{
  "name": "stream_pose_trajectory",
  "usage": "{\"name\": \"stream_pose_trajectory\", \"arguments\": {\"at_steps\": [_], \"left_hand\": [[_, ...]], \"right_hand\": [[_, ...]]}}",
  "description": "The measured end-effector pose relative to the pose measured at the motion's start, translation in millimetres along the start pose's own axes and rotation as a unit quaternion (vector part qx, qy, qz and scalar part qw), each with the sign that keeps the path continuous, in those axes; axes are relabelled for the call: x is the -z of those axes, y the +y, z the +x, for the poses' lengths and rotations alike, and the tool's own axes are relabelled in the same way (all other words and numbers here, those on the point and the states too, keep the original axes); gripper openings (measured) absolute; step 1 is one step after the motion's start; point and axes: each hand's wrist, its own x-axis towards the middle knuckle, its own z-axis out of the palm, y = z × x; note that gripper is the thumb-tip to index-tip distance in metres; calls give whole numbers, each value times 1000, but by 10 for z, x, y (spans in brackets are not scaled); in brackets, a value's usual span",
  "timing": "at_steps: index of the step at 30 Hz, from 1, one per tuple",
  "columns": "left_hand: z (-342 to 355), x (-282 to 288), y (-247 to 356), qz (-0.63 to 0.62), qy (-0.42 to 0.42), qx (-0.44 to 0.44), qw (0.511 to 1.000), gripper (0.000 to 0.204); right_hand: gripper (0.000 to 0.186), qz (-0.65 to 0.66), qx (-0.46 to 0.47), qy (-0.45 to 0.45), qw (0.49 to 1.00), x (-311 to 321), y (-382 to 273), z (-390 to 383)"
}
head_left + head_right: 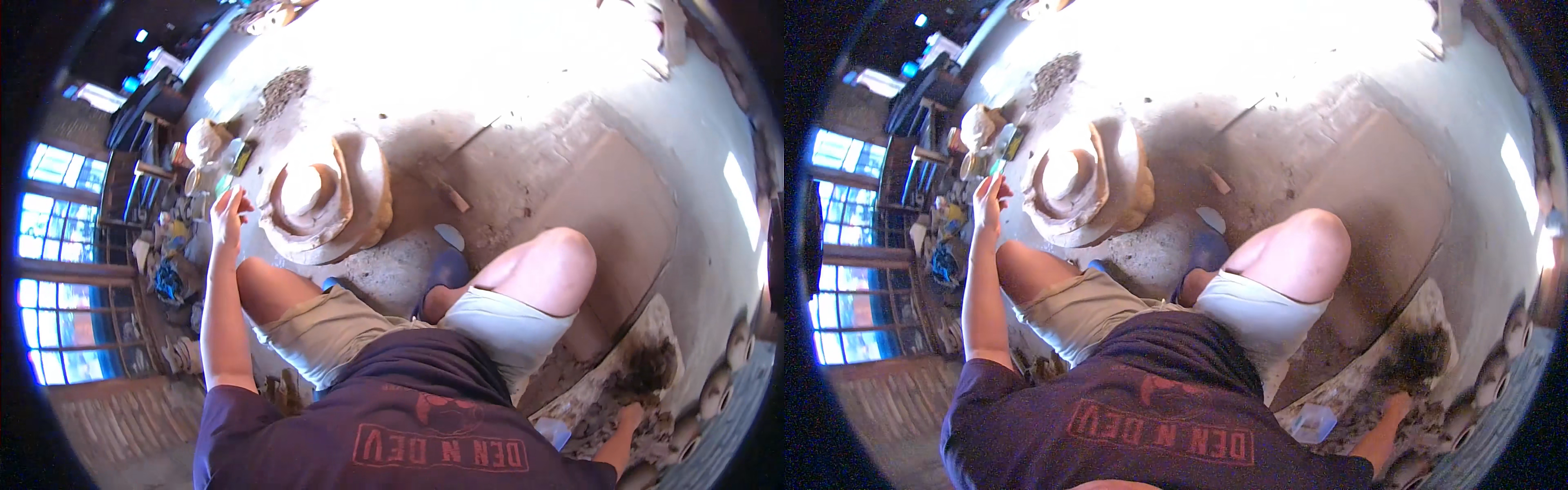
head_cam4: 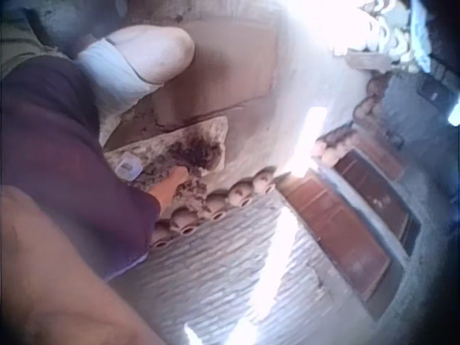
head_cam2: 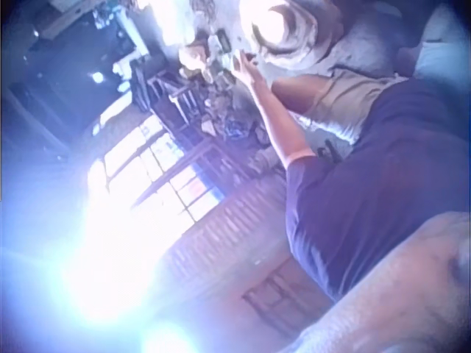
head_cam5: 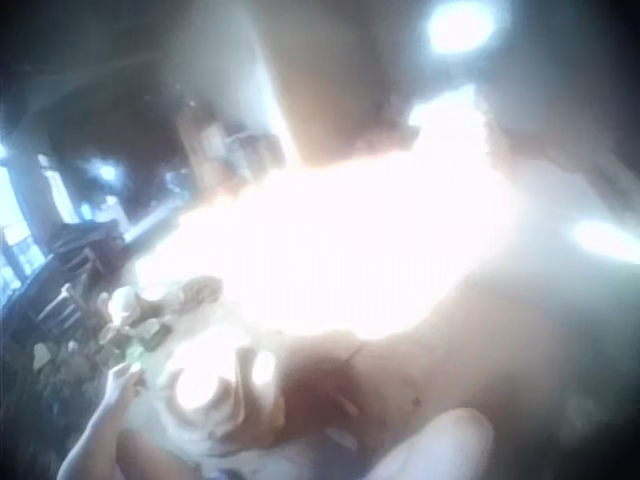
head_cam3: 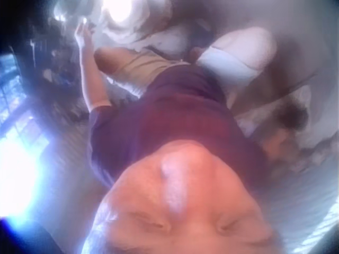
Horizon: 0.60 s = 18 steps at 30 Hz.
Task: The person shapes clay into a mold by pressing and smoothing pieces of clay along the inner surface by hand and with a scraper tool.
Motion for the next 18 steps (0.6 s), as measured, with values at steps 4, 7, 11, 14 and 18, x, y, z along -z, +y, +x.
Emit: {"name": "stream_pose_trajectory", "arguments": {"at_steps": [4,7,11,14,18], "left_hand": [[25,-392,-392,-105,-49,-10,993,33],[-248,86,363,-57,0,-37,998,35],[-473,-351,870,-118,-103,-50,986,37],[-661,-1095,1174,-133,-243,-19,961,42],[-967,-1916,1420,-297,-291,-110,903,54]], "right_hand": [[26,52,-70,2,996,1067,1280,183],[39,626,-168,-176,741,982,-114,315],[47,766,-31,-5,642,2650,-1906,305],[45,794,119,11,596,3868,-2672,298],[48,794,308,-5,524,4886,-3933,-222]]}}
